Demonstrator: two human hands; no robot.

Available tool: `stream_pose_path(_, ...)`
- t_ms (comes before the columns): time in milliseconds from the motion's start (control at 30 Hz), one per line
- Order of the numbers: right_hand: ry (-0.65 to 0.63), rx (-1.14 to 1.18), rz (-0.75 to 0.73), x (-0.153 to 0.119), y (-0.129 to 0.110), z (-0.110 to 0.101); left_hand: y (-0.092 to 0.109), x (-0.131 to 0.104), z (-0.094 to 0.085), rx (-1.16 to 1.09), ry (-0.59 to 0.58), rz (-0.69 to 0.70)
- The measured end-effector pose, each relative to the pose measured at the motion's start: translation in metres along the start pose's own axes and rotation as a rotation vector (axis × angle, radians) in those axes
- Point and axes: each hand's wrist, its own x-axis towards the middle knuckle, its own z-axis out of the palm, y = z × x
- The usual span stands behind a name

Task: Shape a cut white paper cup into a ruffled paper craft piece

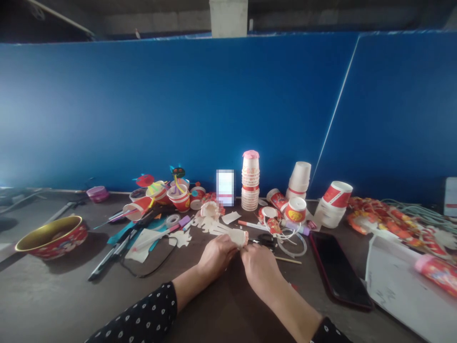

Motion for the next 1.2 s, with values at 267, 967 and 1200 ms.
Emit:
stream_pose_path(267,0.037,0.005,0.09,0.001,0.005,0.001,0.004,0.001,-0.007,-0.001,-0.07,-0.039)
stream_pose_path(967,0.118,0.018,0.101,0.001,0.023,-0.006,0.002,0.002,-0.004,0.046,-0.085,-0.042)
stream_pose_path(1200,0.25,0.104,-0.014,0.011,0.009,0.013,-0.001,0.001,0.002,0.055,-0.064,-0.042)
